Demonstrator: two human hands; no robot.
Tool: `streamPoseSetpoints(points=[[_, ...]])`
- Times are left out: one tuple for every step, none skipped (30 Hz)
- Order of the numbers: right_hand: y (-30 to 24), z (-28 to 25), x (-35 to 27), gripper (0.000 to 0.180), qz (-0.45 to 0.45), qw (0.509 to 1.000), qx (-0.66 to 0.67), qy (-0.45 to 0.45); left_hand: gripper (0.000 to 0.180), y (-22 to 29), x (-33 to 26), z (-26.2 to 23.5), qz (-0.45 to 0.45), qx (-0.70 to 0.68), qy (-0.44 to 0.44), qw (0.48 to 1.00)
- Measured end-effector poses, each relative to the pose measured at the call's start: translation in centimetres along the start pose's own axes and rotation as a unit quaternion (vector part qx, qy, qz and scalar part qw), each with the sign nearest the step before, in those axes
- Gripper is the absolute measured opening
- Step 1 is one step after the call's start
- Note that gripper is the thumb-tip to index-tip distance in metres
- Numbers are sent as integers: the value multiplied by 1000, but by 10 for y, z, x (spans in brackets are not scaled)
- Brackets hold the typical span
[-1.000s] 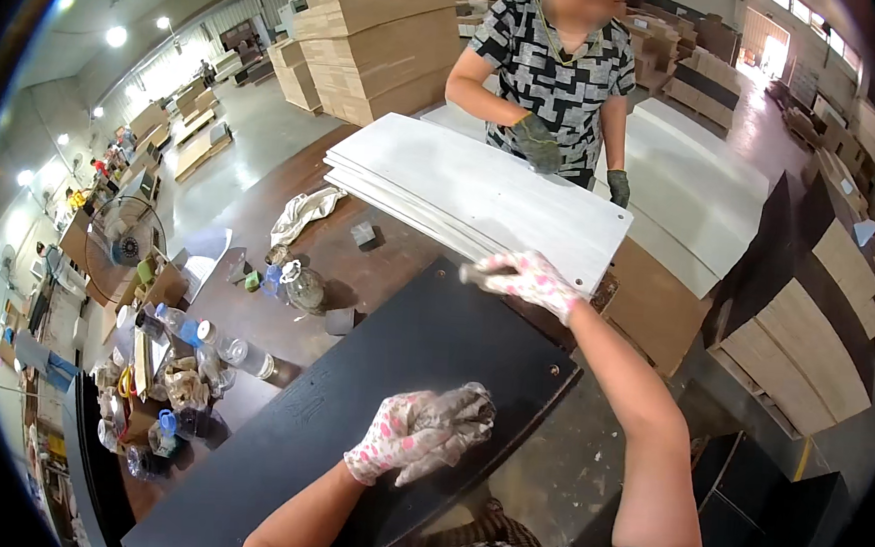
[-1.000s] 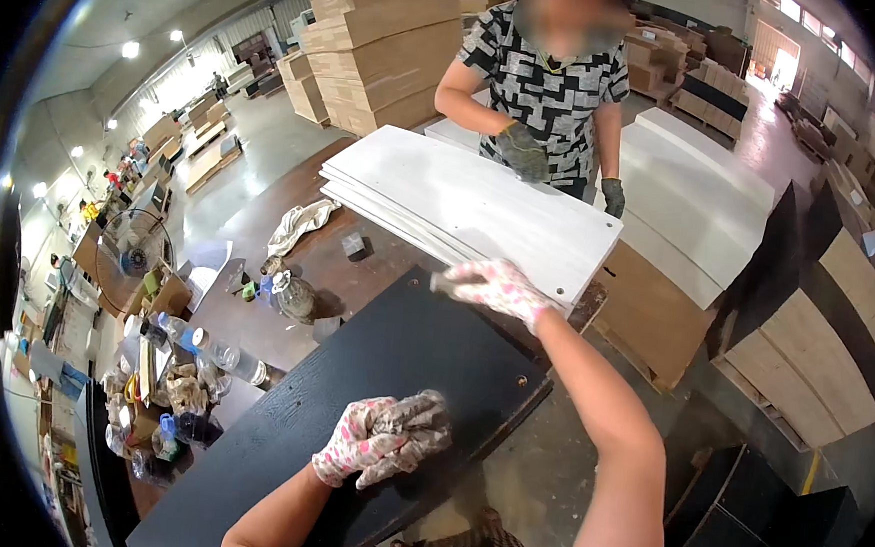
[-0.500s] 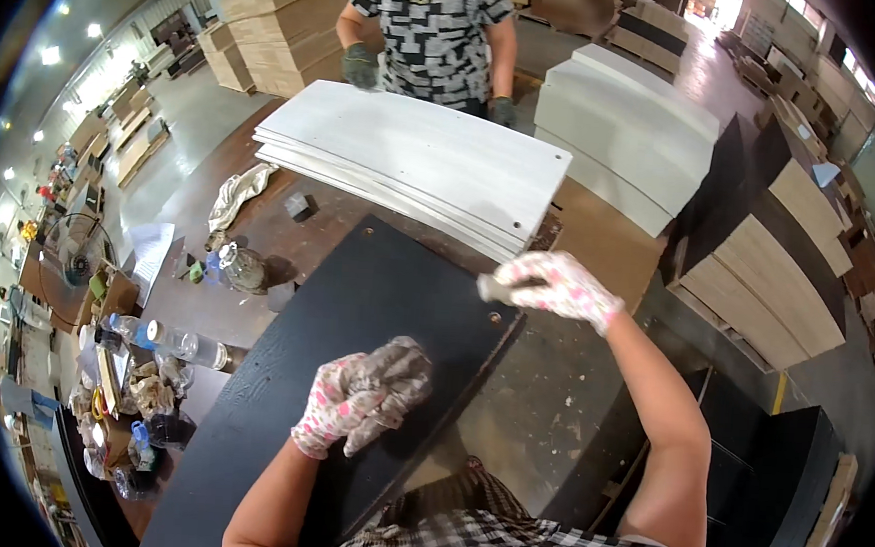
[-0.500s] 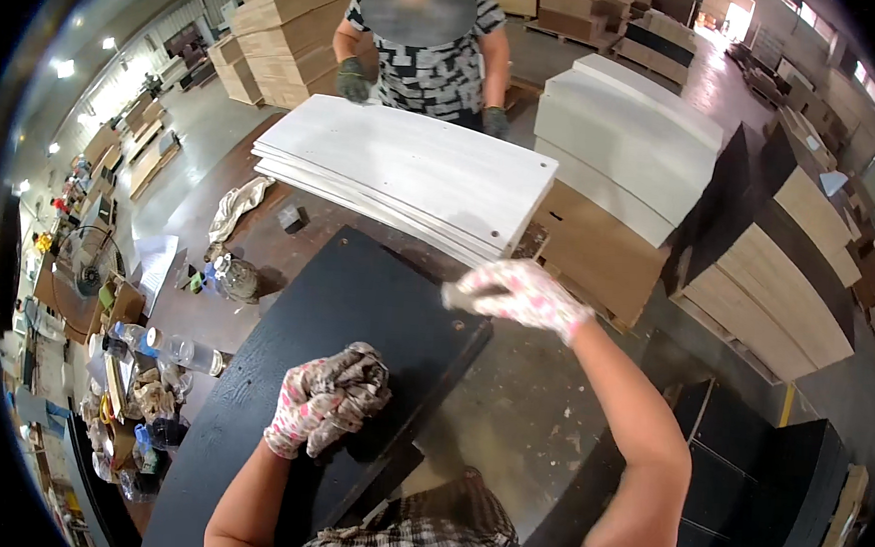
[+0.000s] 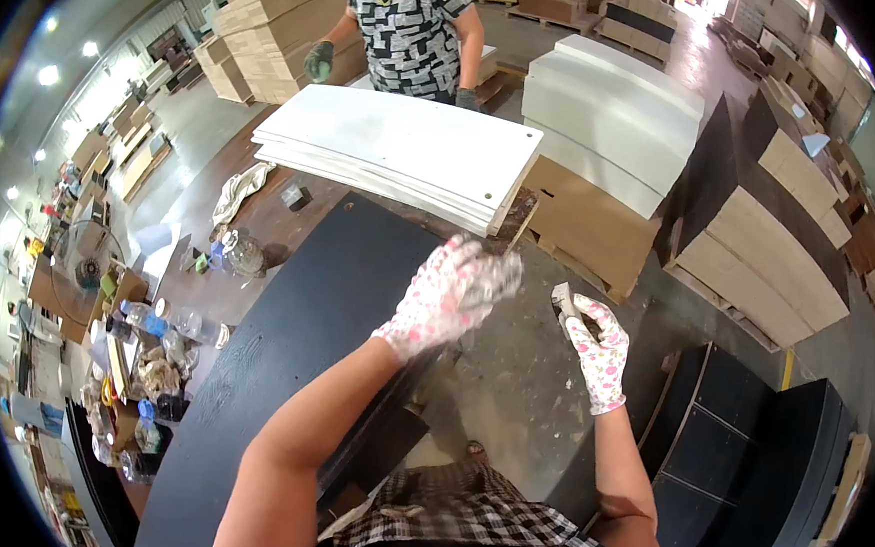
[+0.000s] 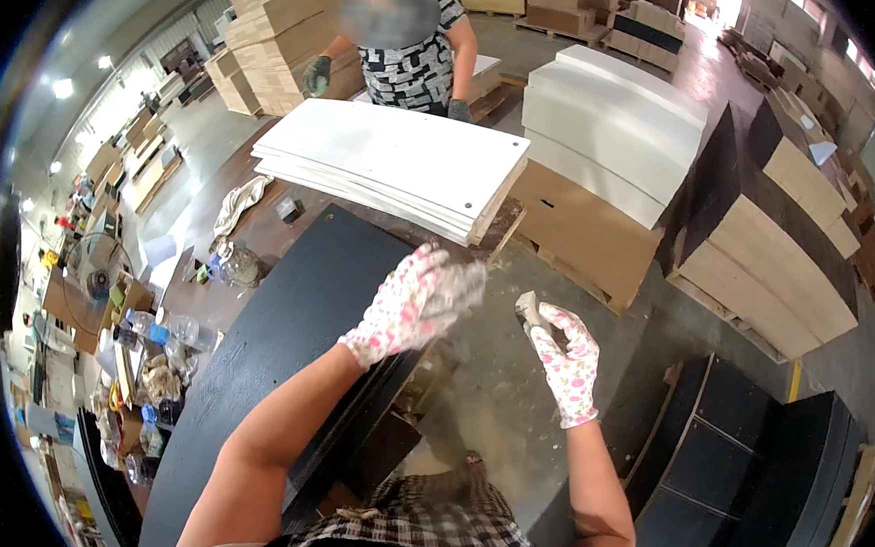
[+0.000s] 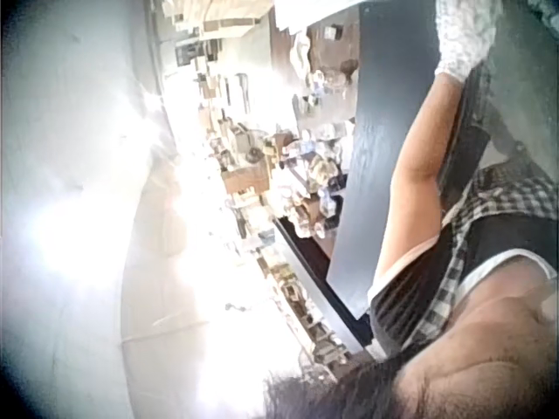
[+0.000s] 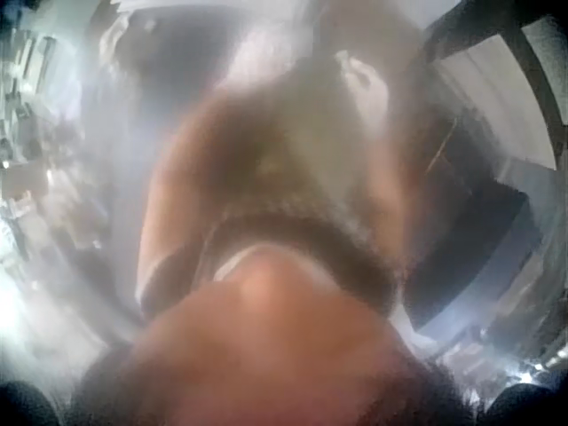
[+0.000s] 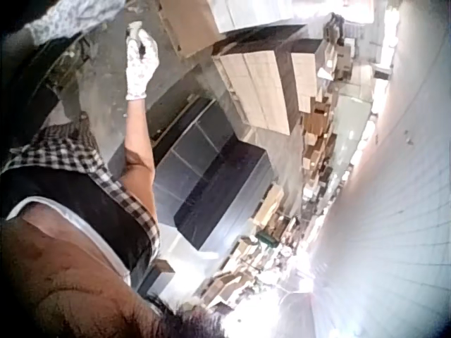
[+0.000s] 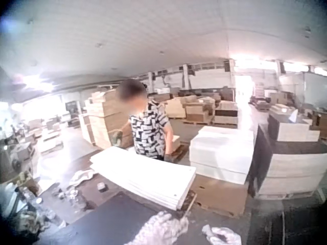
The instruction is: The person wipes the edges and surfaces of several dark furniture boards with a cloth, handling them one at a time and placing them on a stack on the work table.
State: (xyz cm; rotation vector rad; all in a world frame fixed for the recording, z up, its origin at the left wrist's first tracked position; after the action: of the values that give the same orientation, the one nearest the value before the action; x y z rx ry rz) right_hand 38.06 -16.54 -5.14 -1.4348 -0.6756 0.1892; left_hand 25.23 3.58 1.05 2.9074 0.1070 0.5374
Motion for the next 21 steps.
streamPoseSetpoints(points=[[-9, 5, 0, 32, -29, 999, -6, 11, 68, 17, -13, -10, 71, -20, -3, 997], [-16, 9, -3, 33, -56, 998, -14, 24, 67, 33, -35, -17, 112, -38, -11, 993], [-12, 16, -3, 35, -85, 995, -36, 24, 67, 47, -57, -23, 153, -58, -19, 986], [-24, 35, -1, 36, -114, 987, -112, -6, 64, 57, -92, -29, 159, -71, -33, 984], [-36, 52, 2, 36, -158, 975, -157, -7, 67, 61, -122, -37, 132, -105, -58, 984], [-45, 68, 6, 37, -201, 958, -203, -10, 69, 62, -149, -44, 104, -140, -81, 981], [-43, 75, 16, 35, -215, 949, -230, -2, 72, 66, -163, -56, 71, -145, -110, 981], [-36, 85, 25, 35, -227, 940, -256, 4, 74, 68, -177, -63, 36, -150, -139, 978], [-36, 90, 35, 31, -227, 935, -273, 6, 79, 71, -182, -73, 21, -170, -123, 977], [-36, 90, 34, 30, -216, 932, -290, 3, 77, 73, -187, -82, -13, -167, -130, 977], [-34, 98, 31, 30, -206, 930, -303, -7, 74, 76, -193, -91, -32, -161, -102, 981], [-32, 104, 29, 30, -195, 928, -317, -16, 72, 78, -199, -97, -49, -155, -74, 984], [-32, 106, 8, 29, -212, 930, -298, -26, 72, 81, -206, -99, -64, -166, -49, 983], [-41, 123, -14, 27, -230, 921, -301, -95, 71, 83, -217, -101, -85, -173, -21, 981], [-70, 136, -43, 25, -285, 899, -304, -139, 67, 88, -225, -101, -96, -162, -15, 982], [-78, 141, -70, 25, -331, 897, -256, -140, 68, 95, -228, -99, -98, -163, -16, 982], [-87, 144, -77, 25, -323, 888, -277, -174, 67, 100, -232, -95, -102, -177, -27, 979], [-95, 148, -82, 26, -315, 877, -296, -208, 66, 105, -235, -93, -108, -191, -37, 975], [-92, 139, -63, 23, -344, 891, -255, -151, 63, 106, -235, -94, -120, -238, -29, 963], [-85, 133, -34, 22, -292, 907, -271, -140, 62, 108, -237, -89, -126, -255, -31, 958], [-75, 116, -9, 24, -245, 926, -277, -77, 61, 110, -235, -84, -125, -272, -32, 953]])
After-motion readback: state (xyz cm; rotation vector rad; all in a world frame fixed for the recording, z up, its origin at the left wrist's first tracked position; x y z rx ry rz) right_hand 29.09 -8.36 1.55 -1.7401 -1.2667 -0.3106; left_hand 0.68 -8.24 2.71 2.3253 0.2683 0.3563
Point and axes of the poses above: each hand's wrist, its own x-axis towards the middle knuckle, its own z-axis out of the palm, y = z × x, the point moved 9 cm from there along x, towards the middle knuckle, and after that the axes turned 1 degree about y, right-handed, at the moved point
